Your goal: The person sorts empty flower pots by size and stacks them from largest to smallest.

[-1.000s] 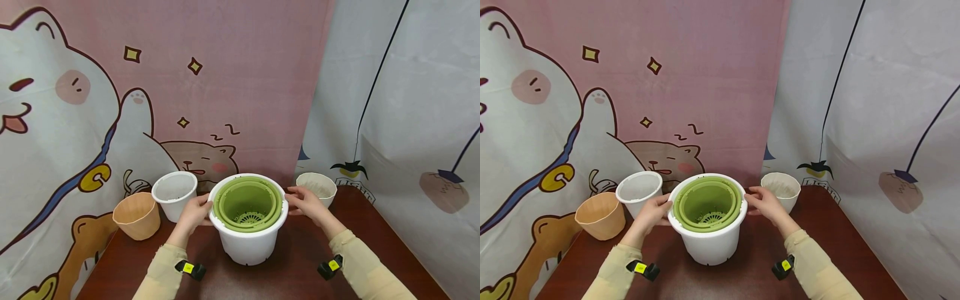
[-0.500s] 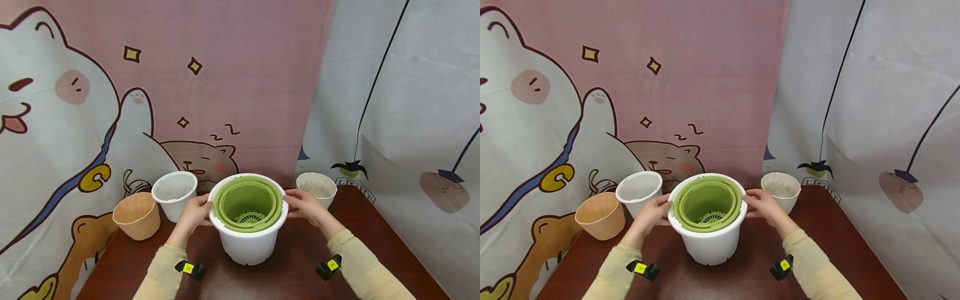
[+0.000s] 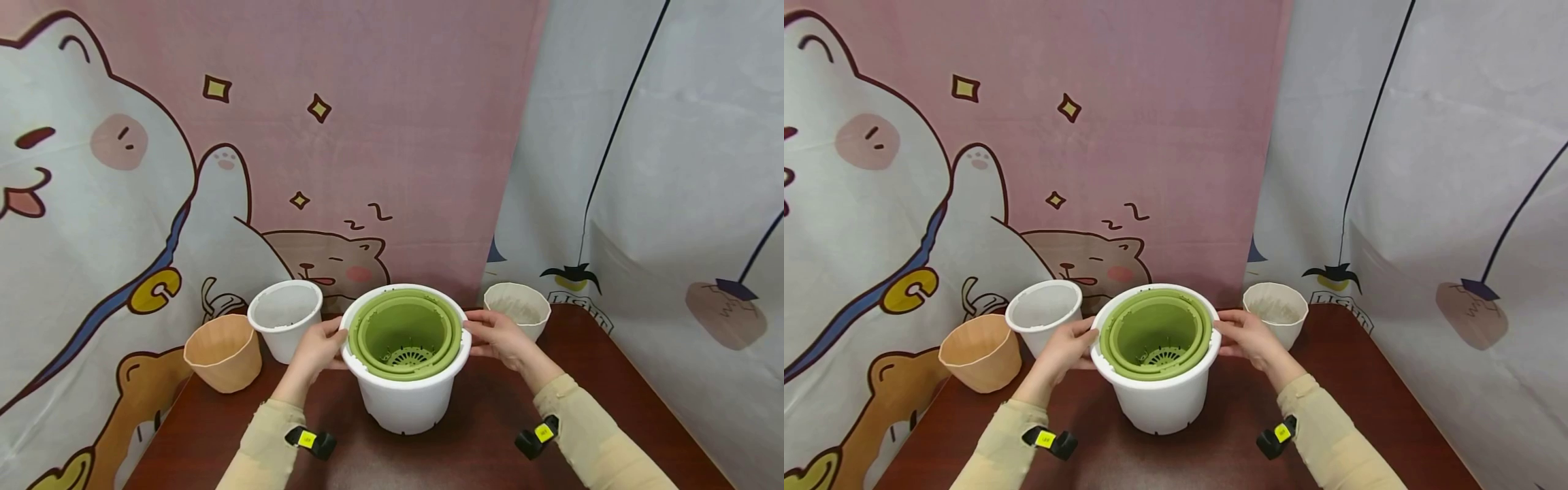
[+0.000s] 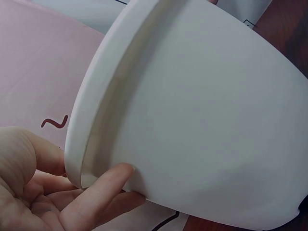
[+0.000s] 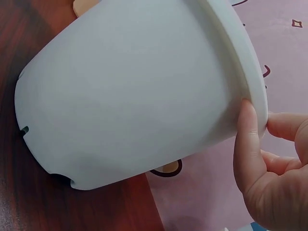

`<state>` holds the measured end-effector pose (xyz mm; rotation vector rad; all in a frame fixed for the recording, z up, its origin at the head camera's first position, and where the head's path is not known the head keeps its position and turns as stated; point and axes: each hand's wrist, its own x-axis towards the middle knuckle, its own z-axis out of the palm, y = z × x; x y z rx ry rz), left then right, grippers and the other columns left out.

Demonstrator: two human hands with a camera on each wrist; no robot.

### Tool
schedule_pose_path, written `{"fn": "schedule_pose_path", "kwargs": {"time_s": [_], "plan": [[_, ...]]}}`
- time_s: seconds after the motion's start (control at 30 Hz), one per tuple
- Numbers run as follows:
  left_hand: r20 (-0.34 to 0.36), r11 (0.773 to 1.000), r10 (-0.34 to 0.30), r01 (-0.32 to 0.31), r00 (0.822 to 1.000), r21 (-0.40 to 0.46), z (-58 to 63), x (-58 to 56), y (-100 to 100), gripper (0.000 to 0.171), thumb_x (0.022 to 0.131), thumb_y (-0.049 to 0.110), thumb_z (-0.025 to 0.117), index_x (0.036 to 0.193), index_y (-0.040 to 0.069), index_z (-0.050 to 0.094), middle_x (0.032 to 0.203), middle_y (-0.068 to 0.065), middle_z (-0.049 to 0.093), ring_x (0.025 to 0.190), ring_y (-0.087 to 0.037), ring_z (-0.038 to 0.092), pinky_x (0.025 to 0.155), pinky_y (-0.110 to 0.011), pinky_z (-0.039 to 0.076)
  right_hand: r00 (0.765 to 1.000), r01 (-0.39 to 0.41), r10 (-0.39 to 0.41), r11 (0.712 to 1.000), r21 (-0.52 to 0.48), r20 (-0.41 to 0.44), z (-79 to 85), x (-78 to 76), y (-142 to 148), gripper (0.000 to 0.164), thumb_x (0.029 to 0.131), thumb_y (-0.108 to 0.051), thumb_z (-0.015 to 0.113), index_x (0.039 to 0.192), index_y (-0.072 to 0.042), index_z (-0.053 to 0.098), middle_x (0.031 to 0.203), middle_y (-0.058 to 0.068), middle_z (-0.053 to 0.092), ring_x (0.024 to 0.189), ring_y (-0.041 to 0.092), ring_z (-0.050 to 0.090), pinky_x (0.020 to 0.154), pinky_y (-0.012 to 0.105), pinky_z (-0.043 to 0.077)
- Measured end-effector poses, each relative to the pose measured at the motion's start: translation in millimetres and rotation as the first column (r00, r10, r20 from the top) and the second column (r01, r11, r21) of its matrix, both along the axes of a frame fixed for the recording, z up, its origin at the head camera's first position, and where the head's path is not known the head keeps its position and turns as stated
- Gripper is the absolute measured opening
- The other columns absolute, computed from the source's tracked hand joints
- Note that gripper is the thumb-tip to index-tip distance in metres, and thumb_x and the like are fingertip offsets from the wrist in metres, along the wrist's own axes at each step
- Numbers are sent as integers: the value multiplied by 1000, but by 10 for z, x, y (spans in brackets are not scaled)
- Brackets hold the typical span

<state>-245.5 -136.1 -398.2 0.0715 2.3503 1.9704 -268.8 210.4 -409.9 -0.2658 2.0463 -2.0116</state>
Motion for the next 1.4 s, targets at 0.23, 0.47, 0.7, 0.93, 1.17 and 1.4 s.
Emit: {"fn": "schedule_pose_path", "kwargs": {"time_s": [0.23,0.47,0.7,0.93,1.17,1.4], "plan": [[-2,999,-12,12,1000,33,-21,-7,-18,41,102,4,49,141,-7,48,115,-29,63,78,-31,70,63,-45,62,1000,1,-1,1000,-17,10,-8,-6,9,49,102,-9,55,139,17,36,102,4,65,85,14,68,74,32,61],[-33,999,9,-8,999,39,-67,29,-52,40,102,8,51,137,-12,49,110,-30,65,79,-30,71,66,-44,62,1000,0,1,1000,-22,15,-3,2,16,49,102,-8,54,139,17,35,100,3,66,83,14,68,72,31,61],[-47,997,77,-77,996,0,-102,60,-125,44,103,16,52,136,-14,48,106,-28,66,83,-31,70,75,-46,61,1000,2,-1,1000,-22,18,0,2,8,50,101,-8,55,139,17,35,100,3,66,83,14,68,72,31,61],[-101,991,105,-113,989,-72,-157,53,-217,45,103,16,52,134,-16,48,107,-29,67,91,-38,69,80,-47,59,1000,4,-3,1000,-24,20,0,0,3,50,101,-8,55,139,17,35,100,3,66,82,14,68,71,30,61],[-224,914,140,-213,965,-345,-197,36,-320,39,98,19,61,127,-7,60,114,-23,67,102,-35,66,89,-48,55,1000,-3,3,1000,-14,20,11,11,-1,51,101,-10,55,140,17,35,100,4,66,83,14,67,72,30,61],[-348,843,108,-272,931,-465,-234,-38,-427,38,93,18,68,122,-7,64,106,-19,69,101,-36,65,89,-51,53,1000,-1,1,1000,-8,20,14,10,-8,51,101,-11,56,140,16,36,102,4,65,84,14,67,72,31,61]]}}
